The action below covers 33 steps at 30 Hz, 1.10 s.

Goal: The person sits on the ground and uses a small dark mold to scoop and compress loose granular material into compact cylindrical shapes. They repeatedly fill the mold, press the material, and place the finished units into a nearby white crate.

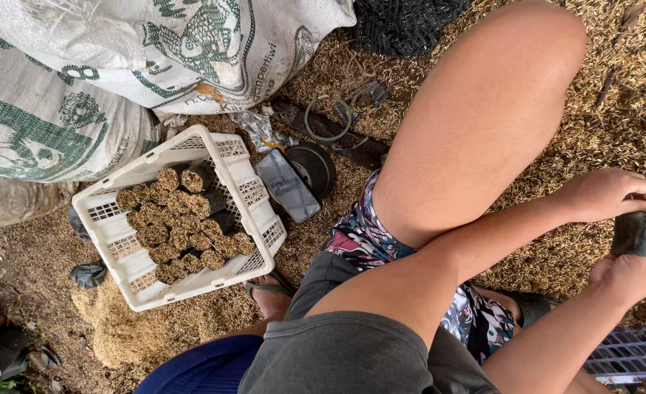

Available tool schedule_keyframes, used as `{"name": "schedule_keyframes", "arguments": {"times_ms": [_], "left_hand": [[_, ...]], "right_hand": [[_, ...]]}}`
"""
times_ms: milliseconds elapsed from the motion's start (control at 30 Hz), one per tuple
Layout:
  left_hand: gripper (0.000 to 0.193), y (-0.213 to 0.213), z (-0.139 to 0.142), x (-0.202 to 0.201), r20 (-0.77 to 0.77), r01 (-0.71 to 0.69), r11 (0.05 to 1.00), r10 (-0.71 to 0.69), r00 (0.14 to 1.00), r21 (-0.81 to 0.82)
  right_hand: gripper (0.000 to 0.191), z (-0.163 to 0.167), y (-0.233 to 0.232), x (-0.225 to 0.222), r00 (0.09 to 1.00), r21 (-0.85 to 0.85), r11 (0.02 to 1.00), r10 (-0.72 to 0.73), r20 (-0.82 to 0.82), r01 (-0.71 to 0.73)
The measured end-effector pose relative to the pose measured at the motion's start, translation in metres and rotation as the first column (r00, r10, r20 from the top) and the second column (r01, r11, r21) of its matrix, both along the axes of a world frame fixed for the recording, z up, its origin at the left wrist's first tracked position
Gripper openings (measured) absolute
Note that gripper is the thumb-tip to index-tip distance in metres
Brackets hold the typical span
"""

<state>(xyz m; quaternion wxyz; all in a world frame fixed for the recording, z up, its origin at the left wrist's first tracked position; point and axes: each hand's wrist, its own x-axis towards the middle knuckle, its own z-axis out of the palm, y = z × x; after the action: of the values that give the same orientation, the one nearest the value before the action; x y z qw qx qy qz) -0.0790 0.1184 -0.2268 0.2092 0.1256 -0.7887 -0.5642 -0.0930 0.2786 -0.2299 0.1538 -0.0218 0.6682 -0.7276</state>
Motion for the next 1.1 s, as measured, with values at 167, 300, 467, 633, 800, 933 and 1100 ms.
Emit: {"name": "schedule_keyframes", "arguments": {"times_ms": [167, 300, 467, 633, 800, 933, 1100], "left_hand": [[0.019, -0.004, 0.002, 0.006, 0.119, -0.045, 0.998, 0.051, 0.992, -0.048], [0.016, -0.007, 0.001, 0.007, 0.110, -0.074, 0.997, 0.077, 0.991, -0.032], [0.020, -0.013, -0.006, 0.005, 0.016, 0.029, 0.960, -0.035, 0.999, 0.278], [0.019, -0.017, -0.009, 0.009, 0.069, 0.076, 0.847, -0.132, 0.989, 0.525], [0.019, -0.026, -0.001, 0.007, -0.018, 0.155, 0.807, -0.176, 0.984, 0.570], [0.021, -0.033, 0.011, 0.011, -0.040, 0.187, 0.821, -0.197, 0.980, 0.539], [0.019, -0.030, 0.026, 0.015, -0.027, 0.185, 0.962, -0.183, 0.983, 0.201]], "right_hand": [[0.025, 0.004, 0.000, 0.002, 0.992, 0.029, 0.996, 0.077, 0.097, -0.080], [0.029, 0.015, 0.001, 0.010, 0.928, 0.012, 0.999, -0.039, 0.370, 0.037], [0.044, 0.020, -0.005, 0.017, 0.954, 0.322, 0.922, 0.269, -0.132, -0.215], [0.033, 0.030, -0.022, 0.033, 0.751, 0.714, 0.700, 0.478, -0.456, -0.013], [0.036, 0.047, -0.043, 0.049, 0.689, 0.694, 0.715, 0.465, -0.556, 0.077], [0.029, 0.058, -0.055, 0.047, 0.897, 0.395, 0.918, 0.197, -0.395, -0.028], [0.029, 0.080, -0.060, 0.038, 0.984, -0.614, 0.776, -0.042, 0.171, 0.140]]}}
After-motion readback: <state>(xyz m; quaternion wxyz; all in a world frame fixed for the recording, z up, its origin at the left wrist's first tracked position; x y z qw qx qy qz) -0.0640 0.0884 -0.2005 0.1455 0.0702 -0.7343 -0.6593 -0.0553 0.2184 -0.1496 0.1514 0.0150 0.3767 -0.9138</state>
